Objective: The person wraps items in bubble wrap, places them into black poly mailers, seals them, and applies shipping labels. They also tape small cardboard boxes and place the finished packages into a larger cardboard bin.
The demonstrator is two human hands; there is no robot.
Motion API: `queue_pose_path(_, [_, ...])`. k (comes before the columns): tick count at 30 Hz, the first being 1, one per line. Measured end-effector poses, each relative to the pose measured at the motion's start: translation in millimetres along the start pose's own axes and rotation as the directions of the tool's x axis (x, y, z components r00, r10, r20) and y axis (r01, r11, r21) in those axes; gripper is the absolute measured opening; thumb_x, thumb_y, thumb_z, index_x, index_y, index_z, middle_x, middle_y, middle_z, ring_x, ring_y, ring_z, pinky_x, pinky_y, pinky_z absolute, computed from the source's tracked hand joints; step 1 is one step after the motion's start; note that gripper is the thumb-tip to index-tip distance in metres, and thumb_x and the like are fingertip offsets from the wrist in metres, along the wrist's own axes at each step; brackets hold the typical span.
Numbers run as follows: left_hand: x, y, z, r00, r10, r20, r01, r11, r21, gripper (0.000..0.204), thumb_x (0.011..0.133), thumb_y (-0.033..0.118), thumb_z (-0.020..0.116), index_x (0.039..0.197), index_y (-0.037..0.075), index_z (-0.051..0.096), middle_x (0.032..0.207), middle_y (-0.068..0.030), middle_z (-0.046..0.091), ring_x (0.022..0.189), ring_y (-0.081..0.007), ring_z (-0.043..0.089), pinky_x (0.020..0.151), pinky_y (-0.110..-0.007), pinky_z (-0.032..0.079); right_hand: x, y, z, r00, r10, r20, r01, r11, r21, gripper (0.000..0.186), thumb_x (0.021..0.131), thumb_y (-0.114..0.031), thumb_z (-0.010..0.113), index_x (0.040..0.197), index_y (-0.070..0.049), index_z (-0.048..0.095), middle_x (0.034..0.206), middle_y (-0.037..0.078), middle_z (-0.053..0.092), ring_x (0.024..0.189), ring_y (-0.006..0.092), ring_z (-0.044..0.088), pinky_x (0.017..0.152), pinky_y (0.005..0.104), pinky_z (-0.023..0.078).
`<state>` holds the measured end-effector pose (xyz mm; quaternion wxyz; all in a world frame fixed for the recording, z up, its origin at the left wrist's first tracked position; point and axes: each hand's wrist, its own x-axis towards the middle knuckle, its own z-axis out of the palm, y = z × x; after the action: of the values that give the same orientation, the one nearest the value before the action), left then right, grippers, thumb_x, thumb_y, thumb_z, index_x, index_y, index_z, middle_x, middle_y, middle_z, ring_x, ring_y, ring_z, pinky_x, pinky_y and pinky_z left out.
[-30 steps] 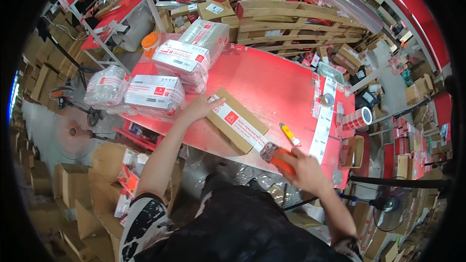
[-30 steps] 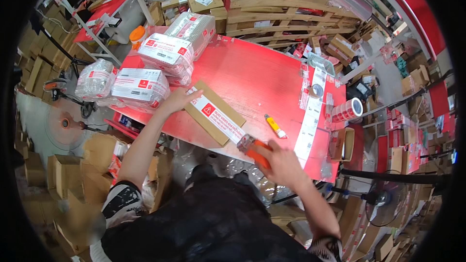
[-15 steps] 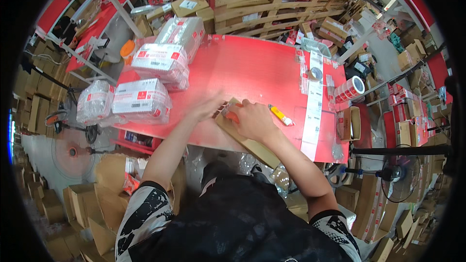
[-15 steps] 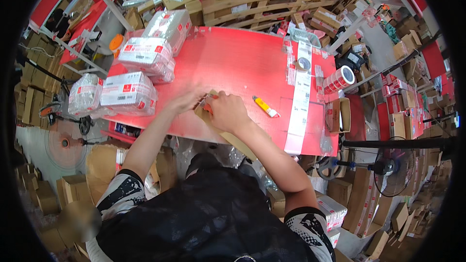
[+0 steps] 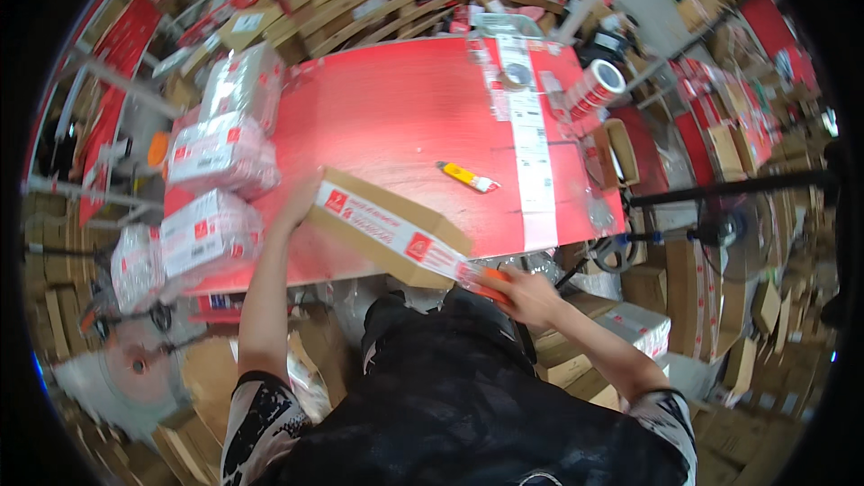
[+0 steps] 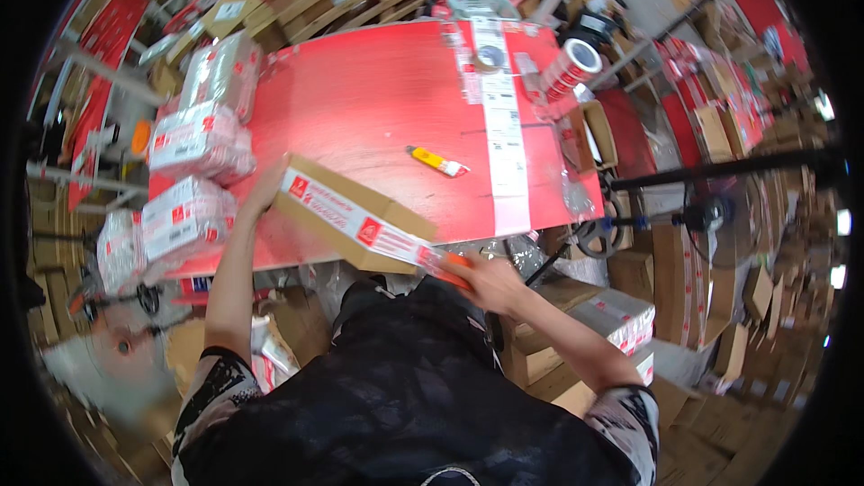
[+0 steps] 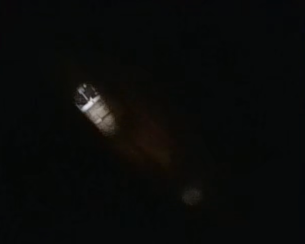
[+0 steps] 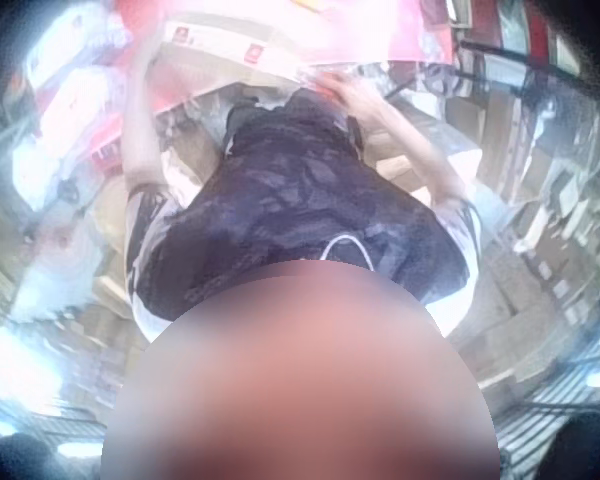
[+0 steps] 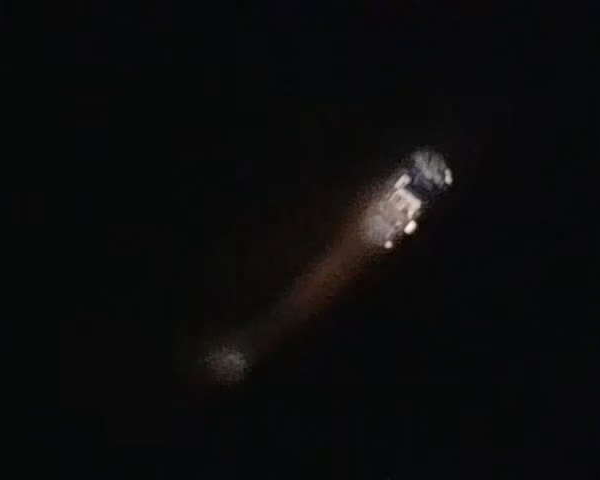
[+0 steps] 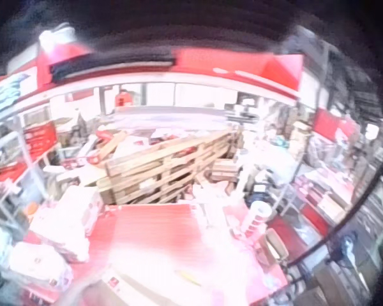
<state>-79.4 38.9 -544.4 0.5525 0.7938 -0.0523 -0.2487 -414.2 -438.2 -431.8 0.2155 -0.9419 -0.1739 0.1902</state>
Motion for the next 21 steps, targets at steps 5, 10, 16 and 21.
queue_pose_path(5, [15, -2, -23, 0.972, -0.197, 0.127, 0.215, 0.965, -0.150, 0.060, 0.117, 0.060, 0.046, 0.134, 0.009, 0.073, 0.114, -0.0068, 0.079, 0.101, -0.0157, 0.075, 0.091, -0.035, 0.060, 36, -10, 0, 0.994, -0.053, -0.097, 0.081, 0.947, 0.311, 0.072, 0.097, -0.030, 0.077, 0.165, -0.034, 0.053, 0.117, 0.019, 0.073, 0.096, 0.0423, 0.076, 0.086, 0.0506, 0.060])
queue_pose_path(10, [-28, -27, -4, 0.922, -0.317, 0.222, 0.386, 0.789, -0.478, 0.069, 0.114, 0.068, 0.044, 0.142, 0.010, 0.069, 0.130, -0.0077, 0.078, 0.110, -0.0196, 0.078, 0.096, -0.036, 0.063, 0, -43, -61, 0.998, 0.009, -0.060, -0.006, 0.999, 0.046, 0.055, 0.099, -0.028, 0.074, 0.153, -0.034, 0.064, 0.110, 0.013, 0.067, 0.081, 0.0332, 0.074, 0.074, 0.0460, 0.061])
queue_pose_path(16, [-67, 26, 35, 0.825, -0.477, 0.302, 0.564, 0.733, -0.380, 0.074, 0.114, 0.071, 0.041, 0.149, 0.010, 0.063, 0.134, -0.0088, 0.077, 0.114, -0.0219, 0.078, 0.094, -0.038, 0.066, -37, -47, -83, 0.998, 0.062, -0.015, -0.064, 0.971, -0.231, 0.041, 0.097, -0.031, 0.073, 0.138, -0.031, 0.076, 0.105, 0.016, 0.066, 0.078, 0.0323, 0.074, 0.071, 0.0463, 0.061])
queue_pose_path(21, [-123, -22, 38, 0.774, -0.468, 0.426, 0.631, 0.627, -0.458, 0.068, 0.116, 0.063, 0.042, 0.150, 0.007, 0.061, 0.134, -0.0109, 0.076, 0.115, -0.0277, 0.077, 0.092, -0.045, 0.067, -40, 44, -99, 0.939, 0.160, 0.304, -0.118, 0.981, -0.151, 0.039, 0.091, -0.029, 0.076, 0.129, -0.029, 0.079, 0.104, 0.017, 0.072, 0.087, 0.0377, 0.076, 0.079, 0.0500, 0.062])
